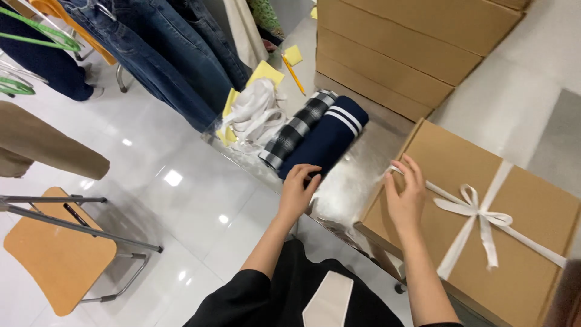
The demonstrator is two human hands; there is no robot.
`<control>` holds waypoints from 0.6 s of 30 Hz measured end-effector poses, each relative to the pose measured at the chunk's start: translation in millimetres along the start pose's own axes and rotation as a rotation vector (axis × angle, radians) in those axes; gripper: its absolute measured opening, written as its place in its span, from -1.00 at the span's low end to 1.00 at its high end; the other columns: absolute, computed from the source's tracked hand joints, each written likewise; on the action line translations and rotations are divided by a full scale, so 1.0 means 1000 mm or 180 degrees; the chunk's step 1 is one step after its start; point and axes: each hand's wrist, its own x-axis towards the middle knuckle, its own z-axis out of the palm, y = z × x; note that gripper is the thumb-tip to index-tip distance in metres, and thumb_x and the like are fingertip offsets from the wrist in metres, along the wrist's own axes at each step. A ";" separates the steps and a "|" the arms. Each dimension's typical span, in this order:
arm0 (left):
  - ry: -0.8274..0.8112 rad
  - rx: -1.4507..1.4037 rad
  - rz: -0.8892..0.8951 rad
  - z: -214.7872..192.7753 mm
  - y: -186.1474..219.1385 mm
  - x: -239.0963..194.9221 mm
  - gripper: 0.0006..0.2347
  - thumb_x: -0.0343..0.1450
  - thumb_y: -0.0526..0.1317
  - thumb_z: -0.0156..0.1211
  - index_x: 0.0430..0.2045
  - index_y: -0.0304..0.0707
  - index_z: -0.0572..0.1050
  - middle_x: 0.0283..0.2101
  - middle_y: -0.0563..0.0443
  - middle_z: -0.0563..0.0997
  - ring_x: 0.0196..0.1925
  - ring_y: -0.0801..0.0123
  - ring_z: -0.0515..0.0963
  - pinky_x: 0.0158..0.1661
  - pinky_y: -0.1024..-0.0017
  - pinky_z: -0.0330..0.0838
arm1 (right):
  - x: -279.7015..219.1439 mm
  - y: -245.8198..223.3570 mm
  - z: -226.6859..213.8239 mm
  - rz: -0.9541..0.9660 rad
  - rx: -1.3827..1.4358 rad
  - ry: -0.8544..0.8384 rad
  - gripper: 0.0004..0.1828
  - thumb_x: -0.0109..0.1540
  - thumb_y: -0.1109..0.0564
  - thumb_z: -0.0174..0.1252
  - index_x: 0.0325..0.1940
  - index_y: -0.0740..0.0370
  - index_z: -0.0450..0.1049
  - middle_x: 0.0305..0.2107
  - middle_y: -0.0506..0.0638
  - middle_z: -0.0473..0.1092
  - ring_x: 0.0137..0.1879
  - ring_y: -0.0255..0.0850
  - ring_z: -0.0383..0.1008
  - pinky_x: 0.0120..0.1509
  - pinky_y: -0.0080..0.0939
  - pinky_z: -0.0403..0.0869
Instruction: The person places folded clothes into a cardboard box and closes it. They tie a white ribbon around the box, forming a bow, and then write on a yellow sticky note attached to the top. Finally, they wrap a brown garment in a clear plastic bag.
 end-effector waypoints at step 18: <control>0.1213 0.0003 -0.0986 -0.207 -0.159 0.136 -0.85 0.48 -0.29 0.28 -0.12 -0.08 0.68 -0.20 0.05 0.65 -0.23 0.32 0.63 -0.08 0.32 0.53 | 0.176 -0.051 0.319 -0.0618 0.0130 -0.1016 -0.63 0.28 0.37 0.26 0.19 0.45 0.56 0.07 0.38 0.47 0.16 0.24 0.54 0.15 -0.02 0.60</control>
